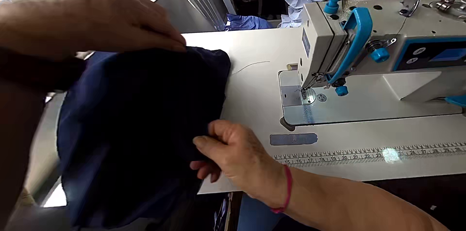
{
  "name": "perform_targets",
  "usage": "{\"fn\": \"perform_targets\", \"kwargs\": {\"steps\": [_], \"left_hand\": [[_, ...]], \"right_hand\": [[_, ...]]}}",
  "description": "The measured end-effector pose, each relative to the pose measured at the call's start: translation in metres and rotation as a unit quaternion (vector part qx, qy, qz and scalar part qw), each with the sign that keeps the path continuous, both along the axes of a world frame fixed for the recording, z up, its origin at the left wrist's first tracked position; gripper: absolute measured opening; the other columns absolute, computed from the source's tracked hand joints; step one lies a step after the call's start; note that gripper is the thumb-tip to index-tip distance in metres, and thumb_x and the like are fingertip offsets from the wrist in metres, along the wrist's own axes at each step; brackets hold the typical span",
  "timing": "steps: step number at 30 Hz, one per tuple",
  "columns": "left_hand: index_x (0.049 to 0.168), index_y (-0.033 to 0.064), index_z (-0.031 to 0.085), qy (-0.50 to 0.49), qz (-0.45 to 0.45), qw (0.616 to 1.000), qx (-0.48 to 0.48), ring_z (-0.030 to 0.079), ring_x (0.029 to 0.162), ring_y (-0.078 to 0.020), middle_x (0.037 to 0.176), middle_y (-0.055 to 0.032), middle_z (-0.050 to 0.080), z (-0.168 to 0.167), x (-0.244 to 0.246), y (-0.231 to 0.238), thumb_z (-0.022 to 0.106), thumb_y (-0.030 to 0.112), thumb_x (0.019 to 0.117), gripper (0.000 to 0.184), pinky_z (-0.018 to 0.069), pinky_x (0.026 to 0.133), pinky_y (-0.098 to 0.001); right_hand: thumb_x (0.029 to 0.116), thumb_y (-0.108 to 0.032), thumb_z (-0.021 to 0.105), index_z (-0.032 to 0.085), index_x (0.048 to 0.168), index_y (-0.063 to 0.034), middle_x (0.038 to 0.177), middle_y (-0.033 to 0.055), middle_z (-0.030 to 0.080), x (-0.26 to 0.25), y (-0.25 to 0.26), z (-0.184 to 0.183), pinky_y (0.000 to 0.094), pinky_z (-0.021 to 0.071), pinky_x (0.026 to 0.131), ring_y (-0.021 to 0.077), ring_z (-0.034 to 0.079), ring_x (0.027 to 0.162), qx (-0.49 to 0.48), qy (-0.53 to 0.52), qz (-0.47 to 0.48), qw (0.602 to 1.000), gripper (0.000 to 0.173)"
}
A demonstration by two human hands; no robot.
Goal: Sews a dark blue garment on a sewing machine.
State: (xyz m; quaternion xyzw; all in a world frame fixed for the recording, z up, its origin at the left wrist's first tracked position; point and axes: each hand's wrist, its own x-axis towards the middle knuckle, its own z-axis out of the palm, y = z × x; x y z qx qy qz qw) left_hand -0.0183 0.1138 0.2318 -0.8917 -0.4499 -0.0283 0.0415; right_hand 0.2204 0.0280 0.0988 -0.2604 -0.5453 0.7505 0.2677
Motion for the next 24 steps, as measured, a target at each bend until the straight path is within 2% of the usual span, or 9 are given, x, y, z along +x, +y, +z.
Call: {"fn": "perform_targets", "kwargs": {"steps": [3,5,7,10,13,16,18,21,24], "left_hand": [[0.081,0.0139,0.076,-0.011,-0.081,0.995,-0.062,0.067,0.09,-0.0331,0.084,-0.0079,0.069,-0.086,0.093,0.038,0.073,0.033,0.0898,0.022,0.045,0.076,-0.0624],[0.086,0.0084,0.077,-0.02,-0.081,0.979,-0.188,0.065,0.099,-0.0361,0.09,-0.0122,0.071,-0.142,0.143,0.049,0.076,0.027,0.0901,0.019,0.0408,0.084,-0.064],[0.093,0.0028,0.076,-0.031,-0.088,0.96,-0.263,0.062,0.104,-0.037,0.097,-0.0162,0.07,-0.169,0.167,0.053,0.074,0.025,0.0933,0.022,0.0388,0.087,-0.0629],[0.096,0.0022,0.075,-0.085,-0.09,0.96,-0.251,0.061,0.104,-0.0369,0.098,-0.0163,0.069,-0.181,0.168,0.048,0.077,0.027,0.0903,0.025,0.0392,0.086,-0.0614],[0.103,0.0037,0.073,-0.153,-0.073,0.974,-0.153,0.061,0.107,-0.04,0.105,-0.0171,0.068,-0.186,0.161,0.035,0.085,0.028,0.08,0.036,0.0416,0.085,-0.0636],[0.105,0.0072,0.073,-0.196,-0.075,0.978,-0.01,0.063,0.113,-0.038,0.112,-0.015,0.07,-0.181,0.15,0.015,0.079,0.024,0.0838,0.028,0.0473,0.086,-0.0589],[0.097,0.0083,0.074,-0.204,-0.078,0.975,0.045,0.065,0.104,-0.0316,0.104,-0.011,0.071,-0.171,0.142,-0.003,0.066,0.018,0.0924,0.014,0.0489,0.08,-0.049],[0.089,0.0089,0.076,-0.183,-0.113,0.975,0.054,0.069,0.093,-0.0223,0.095,-0.0055,0.074,-0.157,0.144,-0.046,0.055,0.013,0.0975,0.024,0.0545,0.076,-0.0388],[0.106,0.0046,0.073,-0.165,-0.134,0.977,0.016,0.07,0.112,-0.0242,0.117,-0.0108,0.074,-0.175,0.174,-0.119,0.046,0.02,0.1068,0.03,0.0566,0.095,-0.0392]], "right_hand": [[0.1038,-0.012,0.055,0.062,0.099,-0.004,0.075,0.0002,0.071,0.08,-0.008,-0.04,0.0227,0.0576,0.054,0.0073,0.069,0.06,-0.088,-0.088,-0.022,0.992,0.012],[0.1022,-0.014,0.058,0.063,0.095,-0.0054,0.072,0.0007,0.072,0.125,-0.014,-0.06,0.0246,0.058,0.052,0.0094,0.07,0.057,-0.038,-0.199,-0.025,0.979,0.012],[0.1018,-0.019,0.059,0.064,0.09,-0.0052,0.067,0.0014,0.07,0.16,-0.018,-0.064,0.0261,0.0559,0.051,0.0099,0.067,0.054,0.118,-0.329,-0.004,0.937,0.019],[0.0939,-0.036,0.068,0.071,0.086,-0.004,0.058,0.0055,0.061,0.195,-0.022,-0.068,0.0373,0.0477,0.047,0.0191,0.059,0.05,0.416,-0.419,-0.036,0.806,0.033],[0.0982,-0.051,0.059,0.072,0.088,-0.0118,0.07,0.0024,0.062,0.208,0.001,-0.079,0.0276,0.0469,0.057,0.0159,0.058,0.065,0.602,-0.354,-0.107,0.708,0.042],[0.1038,-0.038,0.056,0.073,0.088,-0.0146,0.081,0.0019,0.065,0.203,0.031,-0.084,0.0257,0.0454,0.066,0.0141,0.059,0.077,0.653,-0.269,-0.121,0.697,0.033],[0.1005,-0.024,0.057,0.077,0.089,-0.0129,0.084,0.0024,0.066,0.194,0.05,-0.083,0.0266,0.0475,0.069,0.0144,0.06,0.08,0.666,-0.238,-0.131,0.695,0.025],[0.0919,-0.01,0.054,0.078,0.091,-0.0089,0.094,0.0056,0.072,0.184,0.069,-0.074,0.0291,0.0515,0.077,0.0175,0.066,0.091,0.677,-0.206,-0.131,0.694,0.023],[0.1033,-0.03,0.052,0.076,0.112,-0.0093,0.125,0.0075,0.072,0.194,0.059,-0.072,0.0382,0.0476,0.108,0.0205,0.061,0.128,0.671,-0.194,-0.058,0.713,0.033]]}}
